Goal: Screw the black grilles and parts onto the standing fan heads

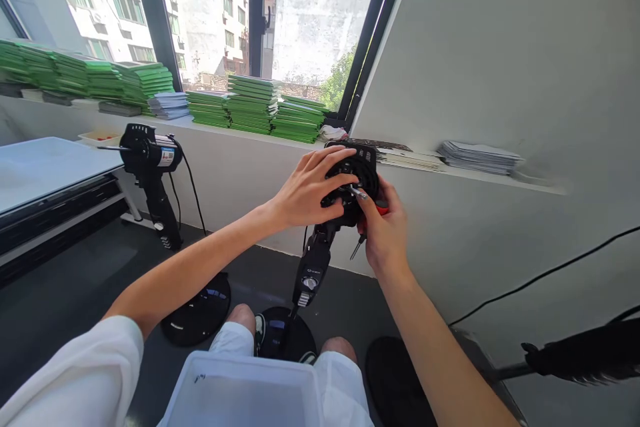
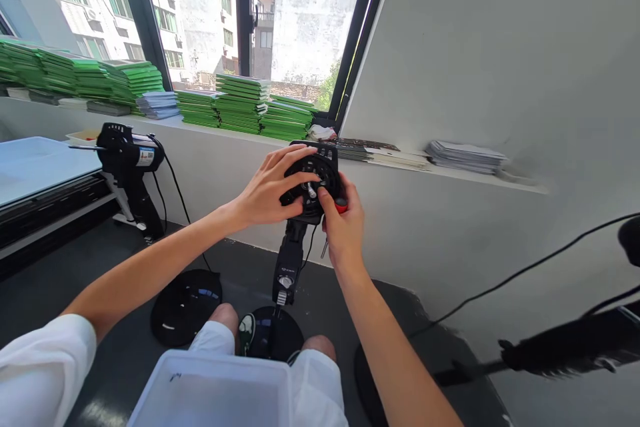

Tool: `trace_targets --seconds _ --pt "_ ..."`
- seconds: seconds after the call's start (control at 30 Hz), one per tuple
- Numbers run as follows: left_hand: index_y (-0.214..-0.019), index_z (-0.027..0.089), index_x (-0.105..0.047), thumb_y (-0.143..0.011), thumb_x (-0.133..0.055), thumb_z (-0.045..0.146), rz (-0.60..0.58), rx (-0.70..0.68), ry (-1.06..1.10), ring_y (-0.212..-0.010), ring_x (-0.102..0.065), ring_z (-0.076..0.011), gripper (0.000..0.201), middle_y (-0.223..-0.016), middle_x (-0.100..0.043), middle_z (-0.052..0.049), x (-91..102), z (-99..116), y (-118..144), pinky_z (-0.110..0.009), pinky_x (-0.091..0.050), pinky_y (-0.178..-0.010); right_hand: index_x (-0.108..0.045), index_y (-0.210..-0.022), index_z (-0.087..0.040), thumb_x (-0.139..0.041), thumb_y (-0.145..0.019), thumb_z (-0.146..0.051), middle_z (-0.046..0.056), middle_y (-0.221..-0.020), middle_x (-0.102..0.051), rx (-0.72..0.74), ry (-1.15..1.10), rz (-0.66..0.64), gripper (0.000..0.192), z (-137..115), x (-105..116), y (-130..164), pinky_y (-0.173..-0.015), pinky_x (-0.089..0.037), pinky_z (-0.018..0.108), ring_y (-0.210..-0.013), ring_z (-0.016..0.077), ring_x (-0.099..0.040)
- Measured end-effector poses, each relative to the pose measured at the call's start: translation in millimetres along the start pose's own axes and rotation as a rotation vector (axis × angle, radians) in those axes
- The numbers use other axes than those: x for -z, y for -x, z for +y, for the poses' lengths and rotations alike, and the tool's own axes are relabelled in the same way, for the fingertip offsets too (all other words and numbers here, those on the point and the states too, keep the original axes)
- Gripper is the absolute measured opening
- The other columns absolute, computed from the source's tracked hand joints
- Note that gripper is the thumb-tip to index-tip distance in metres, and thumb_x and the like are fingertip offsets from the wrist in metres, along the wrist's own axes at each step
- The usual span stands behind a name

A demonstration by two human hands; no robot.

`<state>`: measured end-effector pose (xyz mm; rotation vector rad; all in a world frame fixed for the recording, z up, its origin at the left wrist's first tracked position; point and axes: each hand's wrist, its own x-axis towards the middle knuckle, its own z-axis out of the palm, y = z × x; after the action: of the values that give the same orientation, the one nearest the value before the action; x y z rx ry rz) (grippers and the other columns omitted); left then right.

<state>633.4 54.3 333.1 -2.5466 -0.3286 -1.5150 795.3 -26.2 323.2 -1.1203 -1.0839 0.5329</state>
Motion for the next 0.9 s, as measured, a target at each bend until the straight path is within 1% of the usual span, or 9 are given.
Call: trace_targets --seconds 0.07,0.13,0.27,0.33,0.43,0.53,0.73,0.83,0.9 --pt "-0.119 0.027 -0.069 -0.089 -0.064 0.022 -0.036 0.025 -0.025 -0.152 -0.041 -0.0327 0.031 -0.159 -0.053 -0.011 0.7 6 -8 -0.063 -0.024 -0.132 -0.06 -0.134 -0.027 -0.083 -0.073 -0.056 -0.006 -0.076 -0.057 0.001 -0.022 0.004 0.071 -1 0 -2 -0.037 -0.029 0.024 -0.046 0.0058 -0.035" --pt "-0.112 0.028 -0.071 -0.091 -0.065 0.023 -0.041 0.048 -0.049 -0.149 -0.043 -0.0314 0.023 -0.155 -0.056 -0.01 -0.5 11 -15 -0.064 -0.021 -0.133 -0.061 -0.132 -0.027 -0.084 -0.072 -0.054 -0.005 -0.082 -0.061 -0.002 -0.052 0.004 0.069 -3 0 -4 -0.037 -0.029 0.023 -0.046 0.0047 -0.036" --pt "-0.103 0.027 -0.073 -0.094 -0.066 0.025 -0.011 0.065 -0.095 -0.144 -0.047 -0.031 0.011 -0.147 -0.06 -0.011 -5.5 16 -22 -0.062 -0.028 -0.131 -0.063 -0.129 -0.027 -0.087 -0.07 -0.054 -0.001 -0.107 -0.067 -0.011 -0.113 -0.021 0.069 -4 2 -6 -0.036 -0.029 0.023 -0.047 0.0021 -0.038" --pt "-0.103 0.026 -0.073 -0.095 -0.066 0.026 0.008 0.062 -0.118 -0.142 -0.048 -0.0313 0.011 -0.147 -0.06 -0.011 -8.2 17 -22 -0.061 -0.029 -0.13 -0.063 -0.128 -0.027 -0.09 -0.067 -0.054 0.0 -0.113 -0.067 -0.017 -0.135 -0.041 0.072 -4 5 -7 -0.036 -0.03 0.023 -0.048 0.0015 -0.038" --pt "-0.106 0.026 -0.074 -0.098 -0.065 0.029 0.012 0.065 -0.153 -0.143 -0.047 -0.0306 0.013 -0.149 -0.06 -0.009 -11.6 17 -19 -0.06 -0.029 -0.131 -0.063 -0.127 -0.029 -0.094 -0.06 -0.055 -0.001 -0.115 -0.066 -0.05 -0.172 -0.07 0.078 -4 9 -9 -0.037 -0.032 0.021 -0.052 0.0015 -0.039" --pt "-0.109 0.027 -0.075 -0.101 -0.062 0.03 0.0 0.089 -0.209 -0.145 -0.045 -0.029 0.015 -0.152 -0.058 -0.007 -12.7 18 -16 -0.058 -0.029 -0.132 -0.063 -0.125 -0.03 -0.094 -0.058 -0.059 -0.002 -0.118 -0.064 -0.089 -0.178 -0.082 0.079 -3 10 -10 -0.037 -0.033 0.02 -0.056 0.0024 -0.042" --pt "-0.114 0.031 -0.075 -0.1 -0.064 0.029 -0.022 0.07 -0.241 -0.145 -0.045 -0.029 0.018 -0.154 -0.058 -0.004 -10.0 18 -17 -0.059 -0.032 -0.131 -0.062 -0.112 -0.027 -0.095 -0.053 -0.06 -0.004 -0.104 -0.063 -0.169 -0.165 -0.095 0.076 -3 9 -12 -0.034 -0.03 0.019 -0.057 0.0037 -0.043" --pt "-0.11 0.029 -0.076 -0.1 -0.063 0.029 -0.038 0.073 -0.236 -0.146 -0.045 -0.0286 0.016 -0.154 -0.058 -0.004 -10.6 17 -17 -0.059 -0.031 -0.132 -0.061 -0.112 -0.028 -0.095 -0.052 -0.058 -0.005 -0.102 -0.062 -0.175 -0.158 -0.092 0.076 -5 9 -12 -0.034 -0.029 0.019 -0.055 0.0031 -0.041" --pt "-0.11 0.028 -0.076 -0.101 -0.062 0.029 -0.029 0.082 -0.226 -0.147 -0.045 -0.0279 0.017 -0.154 -0.058 -0.005 -11.9 16 -17 -0.059 -0.031 -0.133 -0.06 -0.113 -0.028 -0.095 -0.051 -0.059 -0.006 -0.102 -0.063 -0.172 -0.153 -0.092 0.078 -7 8 -11 -0.034 -0.029 0.019 -0.053 0.0022 -0.039"
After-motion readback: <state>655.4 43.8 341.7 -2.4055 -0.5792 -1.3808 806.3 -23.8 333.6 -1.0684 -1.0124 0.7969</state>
